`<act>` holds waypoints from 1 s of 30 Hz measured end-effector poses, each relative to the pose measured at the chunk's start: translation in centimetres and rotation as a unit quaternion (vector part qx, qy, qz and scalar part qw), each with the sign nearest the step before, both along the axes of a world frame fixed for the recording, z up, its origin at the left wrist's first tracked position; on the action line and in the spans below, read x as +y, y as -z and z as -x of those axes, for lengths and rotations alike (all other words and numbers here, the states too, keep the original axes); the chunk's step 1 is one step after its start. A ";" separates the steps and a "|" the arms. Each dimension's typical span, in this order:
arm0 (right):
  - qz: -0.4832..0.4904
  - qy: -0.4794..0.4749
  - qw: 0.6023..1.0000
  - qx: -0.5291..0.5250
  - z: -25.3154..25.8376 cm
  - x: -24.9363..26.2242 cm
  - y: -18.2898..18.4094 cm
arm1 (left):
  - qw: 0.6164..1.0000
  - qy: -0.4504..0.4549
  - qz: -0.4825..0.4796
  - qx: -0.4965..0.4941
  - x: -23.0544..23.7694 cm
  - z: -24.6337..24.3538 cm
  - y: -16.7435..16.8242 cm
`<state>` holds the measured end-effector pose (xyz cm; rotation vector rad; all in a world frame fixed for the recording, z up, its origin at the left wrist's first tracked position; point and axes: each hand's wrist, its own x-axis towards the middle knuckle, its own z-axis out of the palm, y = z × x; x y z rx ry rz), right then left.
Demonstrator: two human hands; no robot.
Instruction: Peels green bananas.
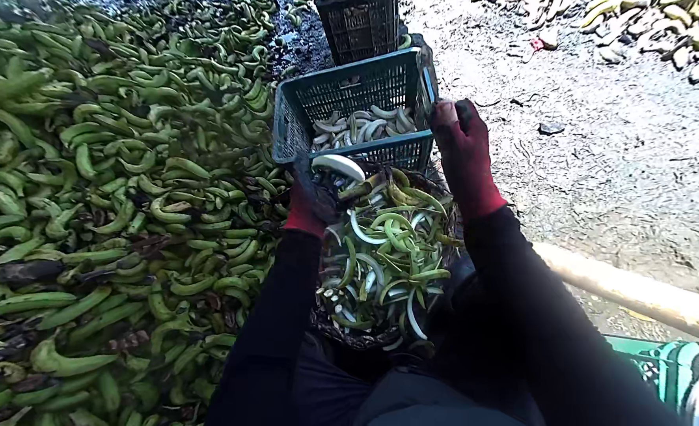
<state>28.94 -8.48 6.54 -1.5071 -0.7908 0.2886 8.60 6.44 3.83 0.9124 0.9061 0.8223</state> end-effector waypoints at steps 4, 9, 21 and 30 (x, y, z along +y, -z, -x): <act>-0.115 0.023 0.991 0.071 -1.6 -0.5 -0.3 | 0.938 0.097 -0.254 0.213 -2.8 -6.7 -0.4; -0.140 0.014 0.985 0.100 -1.8 -0.7 -0.1 | 0.694 0.391 -0.435 0.420 -12.1 -7.5 10.9; -0.132 -0.013 0.987 0.091 -1.1 -0.8 -0.8 | 0.621 0.270 -0.419 0.605 -5.8 6.5 13.1; -0.087 -0.035 0.991 0.095 0.0 0.3 0.0 | 0.457 0.452 -0.472 0.604 -6.5 -2.1 13.8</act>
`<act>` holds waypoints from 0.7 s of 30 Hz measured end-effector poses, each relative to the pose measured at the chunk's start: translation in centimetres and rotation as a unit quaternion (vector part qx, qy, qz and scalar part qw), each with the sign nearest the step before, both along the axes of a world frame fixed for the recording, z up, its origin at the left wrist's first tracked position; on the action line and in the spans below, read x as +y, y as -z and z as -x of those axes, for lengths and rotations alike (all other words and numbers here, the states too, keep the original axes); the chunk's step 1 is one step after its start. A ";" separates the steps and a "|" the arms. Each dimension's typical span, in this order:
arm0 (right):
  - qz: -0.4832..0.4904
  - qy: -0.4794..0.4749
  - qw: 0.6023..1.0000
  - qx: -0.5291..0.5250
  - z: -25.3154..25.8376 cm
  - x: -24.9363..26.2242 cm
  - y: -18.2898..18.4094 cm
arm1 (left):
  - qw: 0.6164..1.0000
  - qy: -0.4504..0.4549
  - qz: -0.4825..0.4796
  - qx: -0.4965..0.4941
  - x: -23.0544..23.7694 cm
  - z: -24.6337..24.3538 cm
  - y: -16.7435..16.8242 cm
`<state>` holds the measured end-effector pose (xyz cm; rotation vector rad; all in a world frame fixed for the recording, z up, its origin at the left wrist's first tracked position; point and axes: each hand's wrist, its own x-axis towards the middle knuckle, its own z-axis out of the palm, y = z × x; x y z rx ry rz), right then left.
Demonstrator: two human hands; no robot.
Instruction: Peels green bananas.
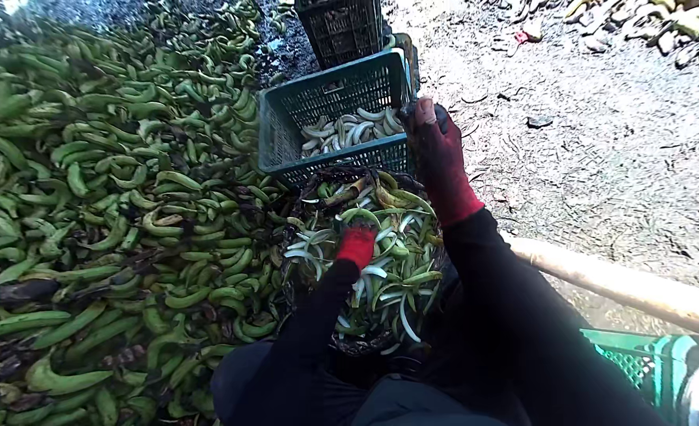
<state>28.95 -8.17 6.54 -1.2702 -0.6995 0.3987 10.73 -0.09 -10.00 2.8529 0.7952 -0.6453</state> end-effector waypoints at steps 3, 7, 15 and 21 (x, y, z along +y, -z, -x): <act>-0.018 -0.002 1.000 0.008 -0.5 -0.2 0.1 | 0.995 0.096 0.001 0.031 1.8 1.2 0.6; -0.018 -0.004 1.000 0.007 -0.6 -0.3 0.3 | 0.991 0.111 0.008 0.073 1.5 3.2 -1.3; -0.002 -0.024 1.000 0.016 0.1 0.1 0.4 | 0.938 -0.223 0.090 -0.250 4.6 10.4 -10.0; 0.047 -0.071 0.995 0.052 1.4 0.6 0.8 | 0.696 -0.174 0.248 -0.651 2.5 14.5 -19.7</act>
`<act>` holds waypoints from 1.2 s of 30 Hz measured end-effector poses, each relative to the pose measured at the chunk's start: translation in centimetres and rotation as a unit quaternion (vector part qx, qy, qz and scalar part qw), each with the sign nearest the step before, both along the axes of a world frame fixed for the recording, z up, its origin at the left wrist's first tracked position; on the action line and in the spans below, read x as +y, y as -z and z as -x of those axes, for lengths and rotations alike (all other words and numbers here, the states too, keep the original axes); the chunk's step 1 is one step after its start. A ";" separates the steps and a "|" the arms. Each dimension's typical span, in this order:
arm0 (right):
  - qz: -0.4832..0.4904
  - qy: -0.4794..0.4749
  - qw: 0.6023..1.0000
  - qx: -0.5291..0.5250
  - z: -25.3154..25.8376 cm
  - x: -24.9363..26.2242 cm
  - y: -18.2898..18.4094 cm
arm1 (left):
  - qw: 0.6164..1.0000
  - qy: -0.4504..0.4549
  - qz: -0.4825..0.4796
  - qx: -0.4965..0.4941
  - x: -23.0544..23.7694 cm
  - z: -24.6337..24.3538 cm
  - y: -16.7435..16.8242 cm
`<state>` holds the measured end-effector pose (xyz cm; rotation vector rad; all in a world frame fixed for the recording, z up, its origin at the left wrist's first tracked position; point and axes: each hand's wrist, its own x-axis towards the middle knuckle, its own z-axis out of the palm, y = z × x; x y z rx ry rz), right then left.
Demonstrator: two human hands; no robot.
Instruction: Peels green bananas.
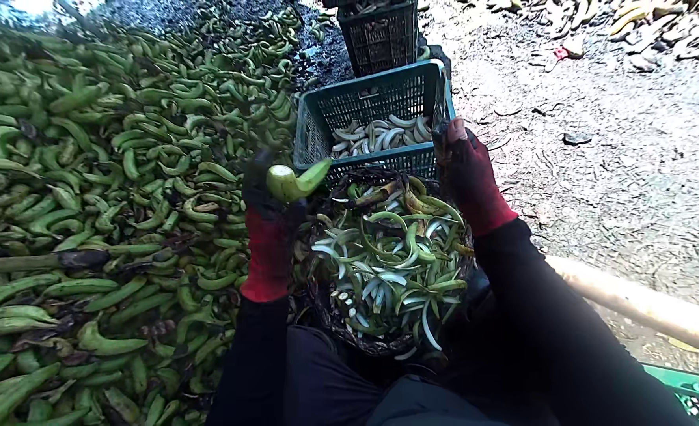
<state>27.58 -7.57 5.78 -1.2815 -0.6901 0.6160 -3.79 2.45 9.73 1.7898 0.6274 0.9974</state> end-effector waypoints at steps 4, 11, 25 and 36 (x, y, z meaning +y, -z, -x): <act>0.065 -0.074 0.995 0.021 1.4 0.6 1.1 | 0.893 0.147 0.377 -0.195 -0.8 -0.8 -0.1; 0.186 -0.286 0.924 -0.169 6.5 0.5 3.6 | 0.932 0.010 0.361 -0.014 0.9 -3.5 6.0; 0.282 0.006 0.822 -0.495 6.7 3.5 4.0 | 0.930 -0.068 0.353 0.074 -2.8 -4.9 8.1; 0.189 -0.249 0.880 -0.356 9.3 0.5 4.1 | 0.966 -0.106 0.231 -0.039 -0.8 -4.2 7.7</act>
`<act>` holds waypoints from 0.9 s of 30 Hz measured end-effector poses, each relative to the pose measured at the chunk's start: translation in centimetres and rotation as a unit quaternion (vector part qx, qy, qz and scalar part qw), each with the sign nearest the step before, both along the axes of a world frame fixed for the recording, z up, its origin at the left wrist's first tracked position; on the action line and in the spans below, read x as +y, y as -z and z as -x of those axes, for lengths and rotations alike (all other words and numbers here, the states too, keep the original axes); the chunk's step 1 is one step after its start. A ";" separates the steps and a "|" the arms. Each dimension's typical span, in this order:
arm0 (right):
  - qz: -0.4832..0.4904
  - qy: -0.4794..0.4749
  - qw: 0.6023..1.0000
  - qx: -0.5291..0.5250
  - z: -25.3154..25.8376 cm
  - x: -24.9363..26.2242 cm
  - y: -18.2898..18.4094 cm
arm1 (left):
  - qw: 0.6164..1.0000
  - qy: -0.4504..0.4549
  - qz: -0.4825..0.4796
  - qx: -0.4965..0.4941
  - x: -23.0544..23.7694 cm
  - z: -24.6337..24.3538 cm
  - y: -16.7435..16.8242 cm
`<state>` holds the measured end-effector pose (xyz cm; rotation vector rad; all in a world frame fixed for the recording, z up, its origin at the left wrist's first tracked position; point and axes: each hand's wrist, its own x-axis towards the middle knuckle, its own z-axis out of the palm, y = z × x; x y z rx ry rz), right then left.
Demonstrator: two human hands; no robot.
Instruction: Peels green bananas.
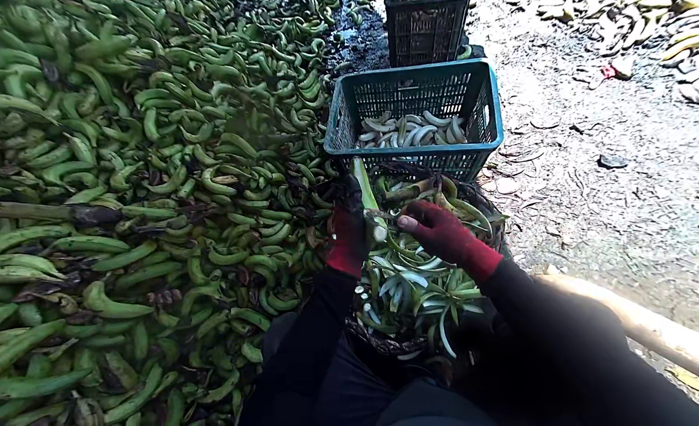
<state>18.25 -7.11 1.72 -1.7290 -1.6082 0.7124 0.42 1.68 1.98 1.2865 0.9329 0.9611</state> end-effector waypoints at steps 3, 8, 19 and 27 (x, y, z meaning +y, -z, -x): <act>-0.040 0.127 0.983 -0.125 -1.8 2.1 0.0 | 0.960 0.165 0.189 -0.122 -1.5 -0.5 0.9; -0.032 0.190 0.977 -0.090 -2.8 2.1 -1.5 | 0.992 0.059 0.067 0.087 -2.1 -1.2 0.9; -0.086 0.103 0.979 -0.151 -1.1 1.7 0.4 | 0.995 0.035 -0.059 0.078 -1.5 0.0 0.2; -0.083 0.103 0.968 -0.213 -2.5 1.3 -0.1 | 0.972 0.216 -0.019 0.094 0.3 3.7 0.0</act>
